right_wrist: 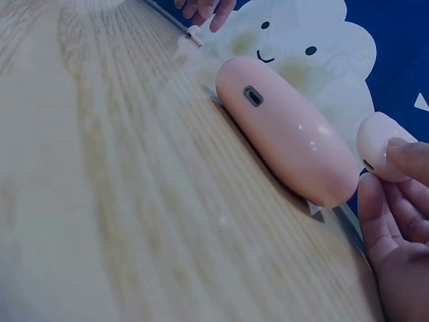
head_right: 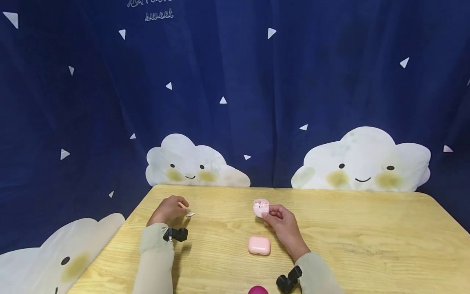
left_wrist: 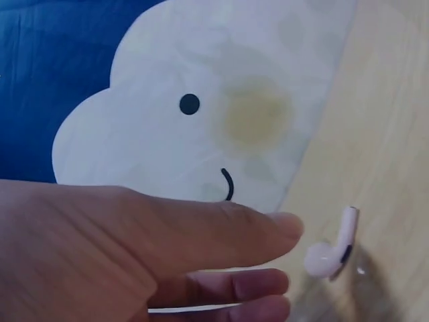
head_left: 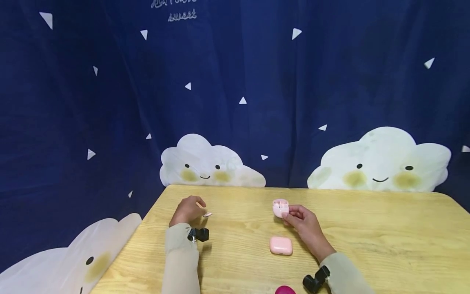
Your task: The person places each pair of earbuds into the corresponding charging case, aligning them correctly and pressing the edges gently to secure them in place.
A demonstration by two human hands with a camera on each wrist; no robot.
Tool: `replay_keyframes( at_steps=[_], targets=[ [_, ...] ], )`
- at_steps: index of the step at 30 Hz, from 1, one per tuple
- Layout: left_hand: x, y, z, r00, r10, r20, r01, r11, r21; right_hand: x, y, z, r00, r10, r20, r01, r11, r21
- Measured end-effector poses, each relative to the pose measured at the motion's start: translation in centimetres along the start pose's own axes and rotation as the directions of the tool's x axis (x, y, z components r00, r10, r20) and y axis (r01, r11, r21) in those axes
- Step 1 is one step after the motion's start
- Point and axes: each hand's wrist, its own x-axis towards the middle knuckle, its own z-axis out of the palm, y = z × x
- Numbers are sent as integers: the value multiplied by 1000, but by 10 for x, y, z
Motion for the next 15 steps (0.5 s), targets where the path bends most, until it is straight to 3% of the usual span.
replay_keyframes(
  at_steps=[9,15],
  targets=[
    [-3,-2,7,1000,-6,14,6,1000,18,1,2,2,1000,-2,3,2,1000,17],
    [-4,-1,10,999,27,22,-27,1000,-10,0,1,0,1000,-19,-10,19,1000,11]
  ],
)
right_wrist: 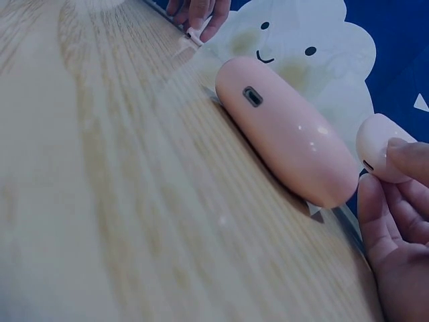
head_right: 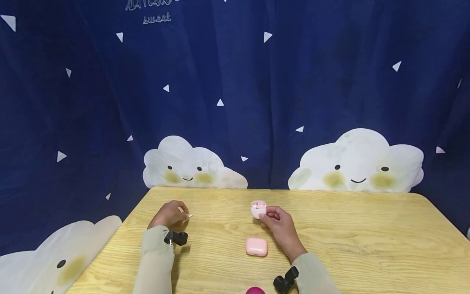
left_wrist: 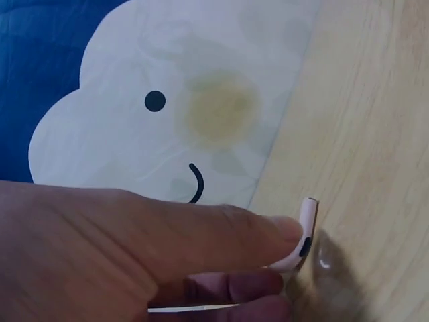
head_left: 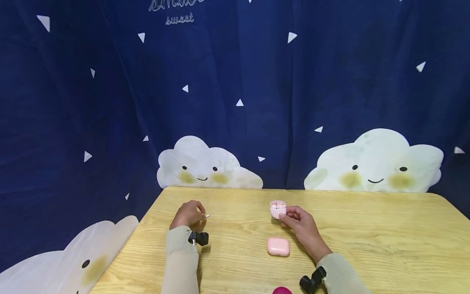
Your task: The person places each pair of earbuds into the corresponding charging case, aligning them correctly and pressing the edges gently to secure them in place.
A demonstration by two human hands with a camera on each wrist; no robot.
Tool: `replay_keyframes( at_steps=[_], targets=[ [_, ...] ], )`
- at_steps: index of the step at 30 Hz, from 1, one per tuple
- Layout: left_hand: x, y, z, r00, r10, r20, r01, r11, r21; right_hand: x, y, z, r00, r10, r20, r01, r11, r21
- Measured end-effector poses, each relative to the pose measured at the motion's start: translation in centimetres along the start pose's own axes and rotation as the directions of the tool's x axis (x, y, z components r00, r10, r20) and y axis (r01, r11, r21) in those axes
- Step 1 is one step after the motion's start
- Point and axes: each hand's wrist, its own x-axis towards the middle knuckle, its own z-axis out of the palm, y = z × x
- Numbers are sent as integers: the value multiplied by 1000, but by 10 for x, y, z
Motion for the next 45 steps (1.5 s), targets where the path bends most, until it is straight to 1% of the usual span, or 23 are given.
replay_keyframes(
  at_steps=[3,7,10,16,21,25,30,34,37,45],
  targets=[
    [1,1,0,1000,0,-8,0,1000,20,1,0,-1,1000,-10,2,10,1000,1],
    [2,2,0,1000,-22,-8,22,999,43,2,0,0,1000,-22,10,22,1000,20],
    [2,2,1,999,-35,3,35,999,31,3,1,1,1000,-18,13,18,999,32],
    [2,0,6,999,-29,20,28,1000,7,3,3,-1,1000,-3,1,3,999,34],
    [1,0,6,999,-34,27,33,999,27,3,1,1,1000,-4,15,3,999,46],
    [1,3,6,999,-15,34,13,999,50,2,0,1,1000,1,8,-2,999,48],
    [2,7,6,999,3,44,-5,999,53,1,0,0,1000,1,-7,-1,1000,19],
    [3,9,5,999,17,32,-19,998,60,0,-1,-1,1000,11,-17,-11,1000,29],
    [4,10,4,1000,12,14,-13,998,62,0,-1,-2,1000,8,-11,-7,999,32],
    [7,10,4,999,22,-47,-20,999,39,0,0,0,1000,3,-10,-3,1000,31]
  ],
)
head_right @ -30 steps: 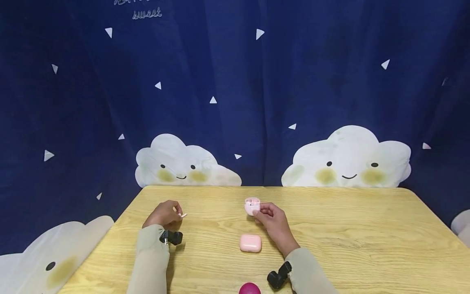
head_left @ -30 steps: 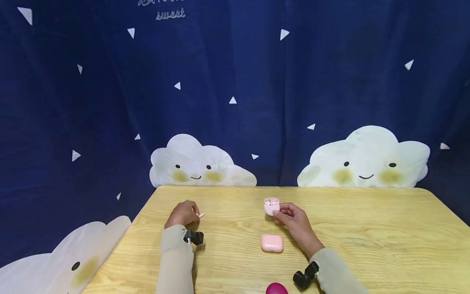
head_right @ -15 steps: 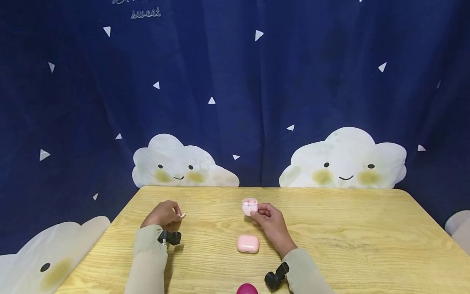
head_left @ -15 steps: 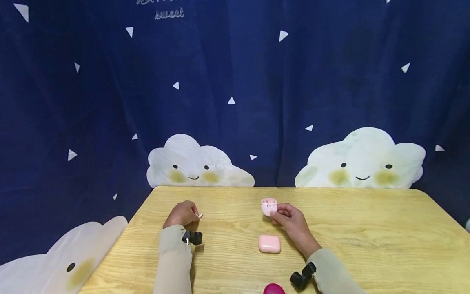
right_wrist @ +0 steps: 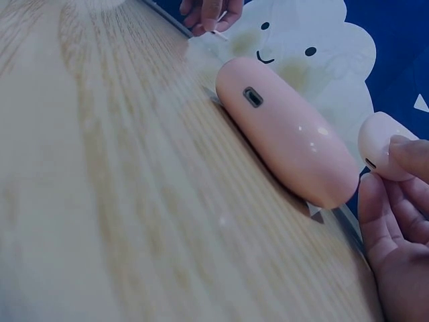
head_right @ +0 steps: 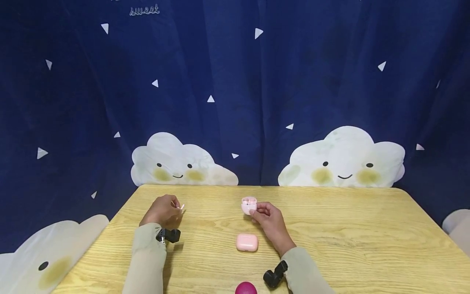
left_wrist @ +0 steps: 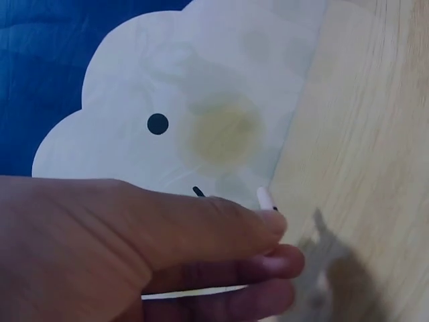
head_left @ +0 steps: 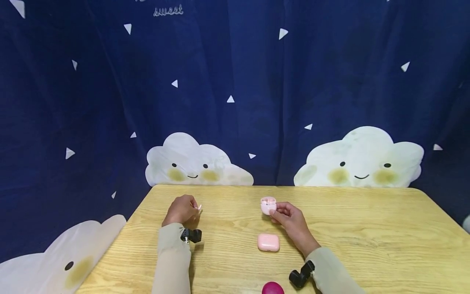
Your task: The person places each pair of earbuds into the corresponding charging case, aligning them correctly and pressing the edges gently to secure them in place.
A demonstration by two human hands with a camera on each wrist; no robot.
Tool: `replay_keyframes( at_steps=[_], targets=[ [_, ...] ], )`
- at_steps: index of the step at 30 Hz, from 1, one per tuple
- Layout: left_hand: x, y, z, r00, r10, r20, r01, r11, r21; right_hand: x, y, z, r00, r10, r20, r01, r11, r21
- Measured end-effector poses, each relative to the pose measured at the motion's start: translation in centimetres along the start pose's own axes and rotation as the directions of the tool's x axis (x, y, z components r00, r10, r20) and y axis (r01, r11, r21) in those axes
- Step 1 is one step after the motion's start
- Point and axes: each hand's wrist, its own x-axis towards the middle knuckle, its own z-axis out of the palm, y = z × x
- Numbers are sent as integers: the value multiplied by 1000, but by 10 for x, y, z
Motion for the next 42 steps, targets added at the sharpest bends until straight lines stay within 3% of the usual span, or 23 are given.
replay_keyframes(
  at_steps=[5,12,27,42],
  targets=[
    [2,1,0,1000,11,-21,-11,1000,-3,-1,0,2,1000,9,6,-9,1000,17],
    [5,10,-1,995,73,-72,-73,997,1,-2,-2,1,1000,1,-7,0,1000,27],
    [10,39,11,988,135,-70,-137,990,-16,-1,-3,1,1000,12,0,-12,1000,1],
    [5,76,15,952,268,-146,-271,963,-2,1,0,-1,1000,11,-9,-11,1000,-5]
  ],
)
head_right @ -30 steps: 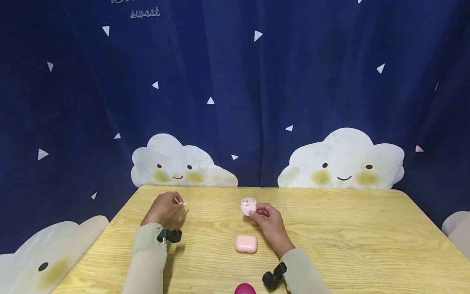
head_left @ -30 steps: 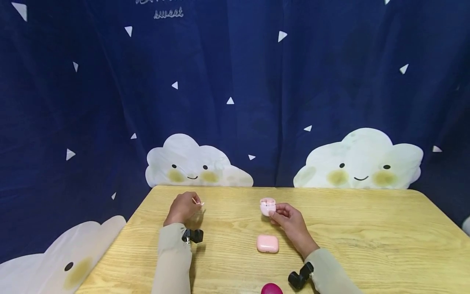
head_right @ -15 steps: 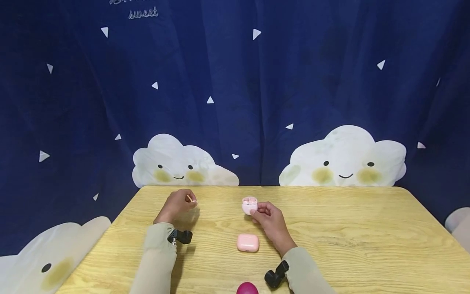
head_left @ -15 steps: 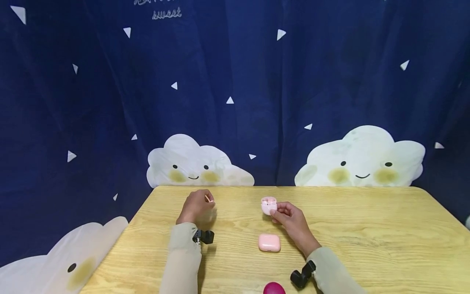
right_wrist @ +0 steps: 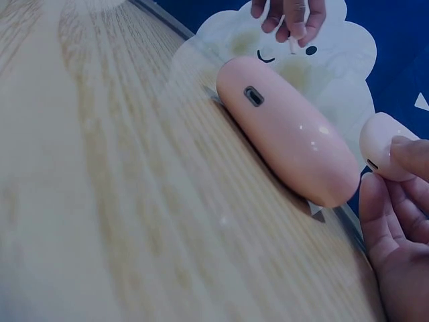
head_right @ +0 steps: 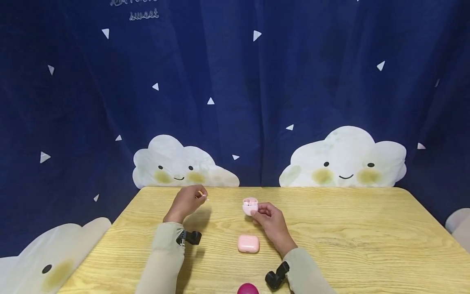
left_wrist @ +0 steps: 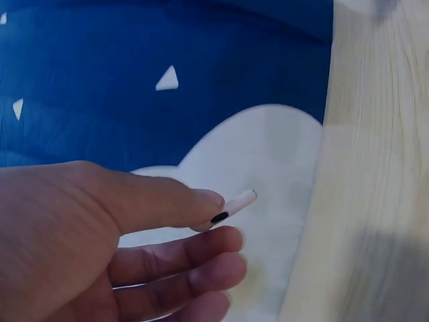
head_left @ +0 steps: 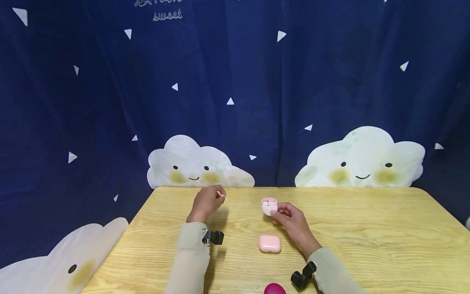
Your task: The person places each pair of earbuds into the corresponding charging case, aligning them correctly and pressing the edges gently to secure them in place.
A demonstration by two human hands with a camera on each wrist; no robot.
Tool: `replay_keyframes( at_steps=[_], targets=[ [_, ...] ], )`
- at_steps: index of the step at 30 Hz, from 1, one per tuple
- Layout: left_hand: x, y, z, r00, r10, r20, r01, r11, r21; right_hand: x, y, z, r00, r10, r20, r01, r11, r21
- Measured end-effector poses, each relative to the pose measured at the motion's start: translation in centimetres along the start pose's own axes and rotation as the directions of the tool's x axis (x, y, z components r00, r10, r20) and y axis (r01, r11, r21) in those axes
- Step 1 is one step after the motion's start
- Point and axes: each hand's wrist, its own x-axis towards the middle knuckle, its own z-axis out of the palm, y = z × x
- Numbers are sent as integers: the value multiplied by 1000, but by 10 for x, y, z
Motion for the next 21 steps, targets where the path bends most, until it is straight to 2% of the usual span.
replay_keyframes(
  at_steps=[7,13,21],
  targets=[
    [6,15,7,1000,31,-5,-31,999,14,1,2,-1,1000,-10,5,10,1000,2],
    [15,30,12,995,98,-12,-98,995,12,1,3,-3,1000,-18,5,18,1000,7],
    [23,46,17,986,166,-3,-165,983,-75,0,1,-1,1000,8,4,-8,1000,8]
  ],
)
